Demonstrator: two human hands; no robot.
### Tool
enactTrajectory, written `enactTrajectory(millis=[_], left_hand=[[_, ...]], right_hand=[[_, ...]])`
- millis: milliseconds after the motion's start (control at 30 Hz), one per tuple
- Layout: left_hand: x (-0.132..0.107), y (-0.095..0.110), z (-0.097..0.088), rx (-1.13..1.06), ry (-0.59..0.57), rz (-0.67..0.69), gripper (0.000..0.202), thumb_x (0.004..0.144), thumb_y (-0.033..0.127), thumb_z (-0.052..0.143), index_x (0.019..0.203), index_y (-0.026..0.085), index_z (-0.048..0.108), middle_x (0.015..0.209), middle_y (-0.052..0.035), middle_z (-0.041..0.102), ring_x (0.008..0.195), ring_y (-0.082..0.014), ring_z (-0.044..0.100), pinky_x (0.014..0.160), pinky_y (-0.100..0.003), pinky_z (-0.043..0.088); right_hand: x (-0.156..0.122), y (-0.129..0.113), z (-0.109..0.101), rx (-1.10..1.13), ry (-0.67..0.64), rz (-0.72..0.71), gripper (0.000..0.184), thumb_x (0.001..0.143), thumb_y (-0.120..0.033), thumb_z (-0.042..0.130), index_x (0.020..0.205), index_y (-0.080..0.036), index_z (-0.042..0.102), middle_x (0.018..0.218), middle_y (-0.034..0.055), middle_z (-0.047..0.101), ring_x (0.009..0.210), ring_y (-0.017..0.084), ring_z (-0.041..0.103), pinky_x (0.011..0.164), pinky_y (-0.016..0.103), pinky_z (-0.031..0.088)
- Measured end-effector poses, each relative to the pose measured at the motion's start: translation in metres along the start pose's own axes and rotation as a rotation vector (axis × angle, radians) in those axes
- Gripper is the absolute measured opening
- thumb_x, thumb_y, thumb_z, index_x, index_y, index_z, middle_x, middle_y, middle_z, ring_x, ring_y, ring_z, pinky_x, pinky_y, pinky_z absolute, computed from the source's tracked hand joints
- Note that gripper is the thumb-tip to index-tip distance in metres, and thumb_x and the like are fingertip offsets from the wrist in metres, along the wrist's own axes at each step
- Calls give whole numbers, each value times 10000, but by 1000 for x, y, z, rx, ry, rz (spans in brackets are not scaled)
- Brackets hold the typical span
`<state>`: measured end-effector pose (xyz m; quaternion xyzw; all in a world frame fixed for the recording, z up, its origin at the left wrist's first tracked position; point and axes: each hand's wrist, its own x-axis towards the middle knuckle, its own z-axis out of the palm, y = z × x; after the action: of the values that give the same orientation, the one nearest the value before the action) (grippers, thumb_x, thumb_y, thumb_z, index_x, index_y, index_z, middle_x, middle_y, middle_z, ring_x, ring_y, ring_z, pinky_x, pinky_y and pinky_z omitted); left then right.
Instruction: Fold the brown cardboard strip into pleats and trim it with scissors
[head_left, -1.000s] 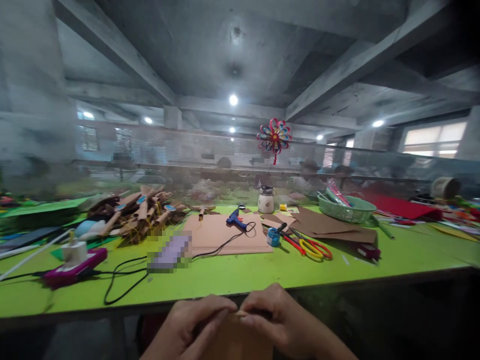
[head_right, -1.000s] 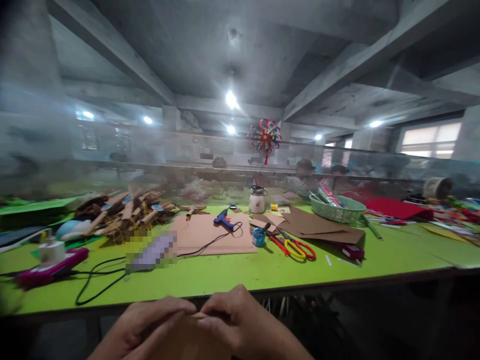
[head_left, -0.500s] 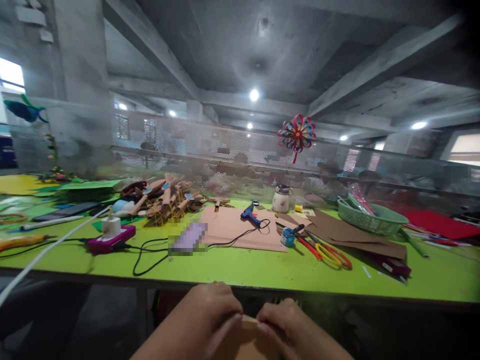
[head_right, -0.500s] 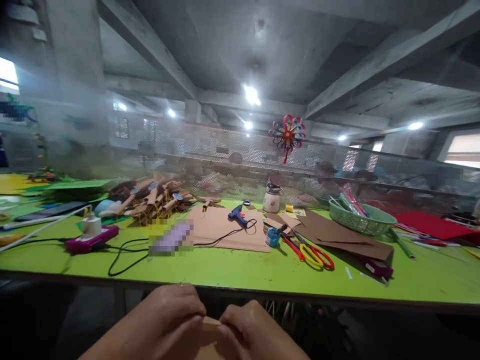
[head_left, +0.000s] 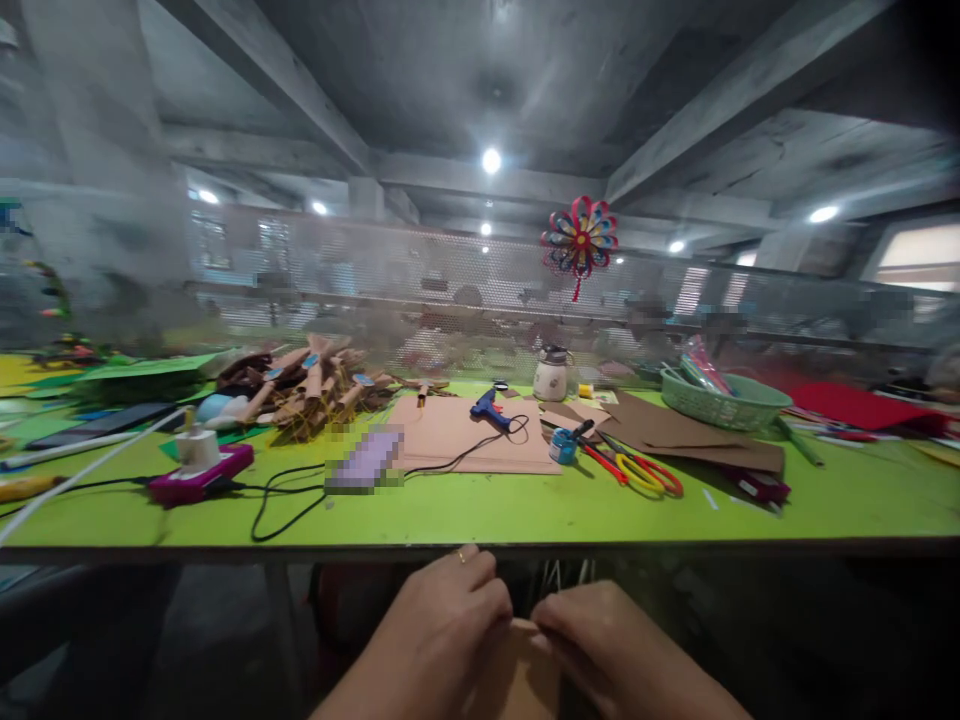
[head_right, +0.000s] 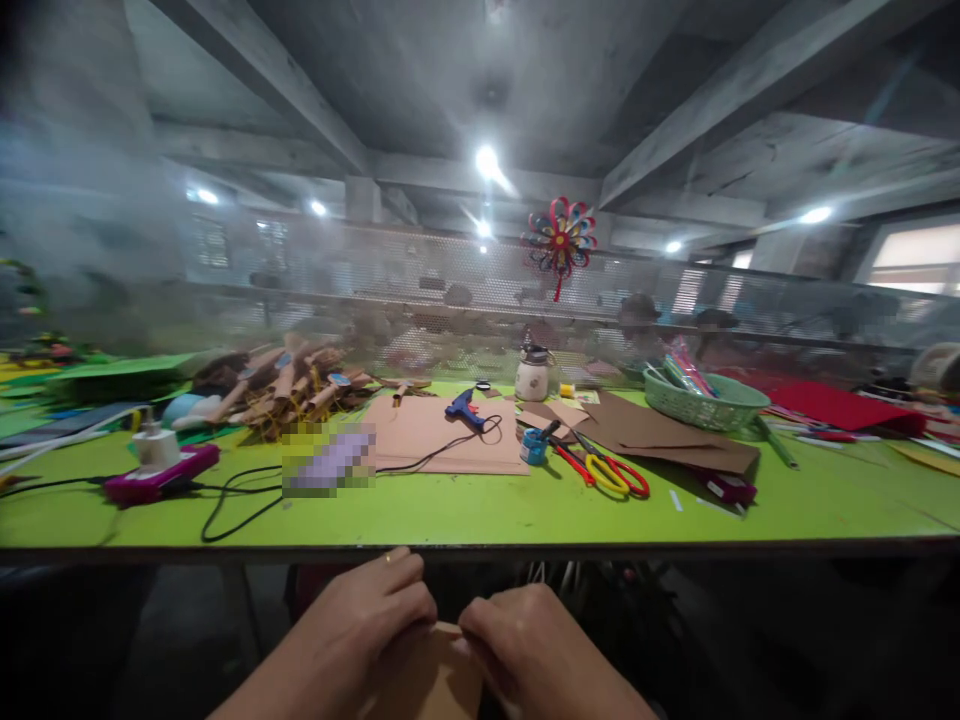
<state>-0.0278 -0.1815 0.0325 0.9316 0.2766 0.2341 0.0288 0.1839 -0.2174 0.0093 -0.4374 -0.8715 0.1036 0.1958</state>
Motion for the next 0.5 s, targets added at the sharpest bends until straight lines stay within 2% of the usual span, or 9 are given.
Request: enactTrajectory(millis=[133,233,333,400,500], left_hand=[[3,-1,-18,-88,-126,-3,234,895,186,430,719,182,586,773,-41,589,700,-145,515,585,-240,326],[3,-2,-31,-182,-248,-56,237,923,283,428,840,223,641,831,-21,634,744,-132,562,631,-205,373],[2,1,-36,-217,-275,-107,278,928,355,414,928,247,670,862,-19,672,745,-132,589,649,-190,398],[3,3,-34,-203,-291,-137,308,918,363,418,869,234,694,801,-25,684,683,-135,592,593,-191,390],[4,-1,-21,-201,-332,-138,371,904,347,422,687,202,685,648,-33,662,553,-124,559,500,-201,336]], right_hand=[[-3,-5,-7,10,-17,-47,145,910,-229,430,802,-187,516,680,-3,588,590,90,501,539,198,273],[-2,-8,-9,24,-10,-72,75,867,-167,464,824,-184,523,691,-15,583,595,78,489,551,184,281],[-3,-8,-11,27,-22,-62,79,849,-139,474,804,-175,527,691,-18,576,594,72,480,551,176,286],[-4,-7,-11,18,-39,-48,86,849,-140,477,797,-168,539,694,-11,580,599,74,485,548,177,288],[-4,0,-5,20,-82,-23,109,868,-156,474,839,-159,579,694,-6,591,590,74,494,526,171,287]])
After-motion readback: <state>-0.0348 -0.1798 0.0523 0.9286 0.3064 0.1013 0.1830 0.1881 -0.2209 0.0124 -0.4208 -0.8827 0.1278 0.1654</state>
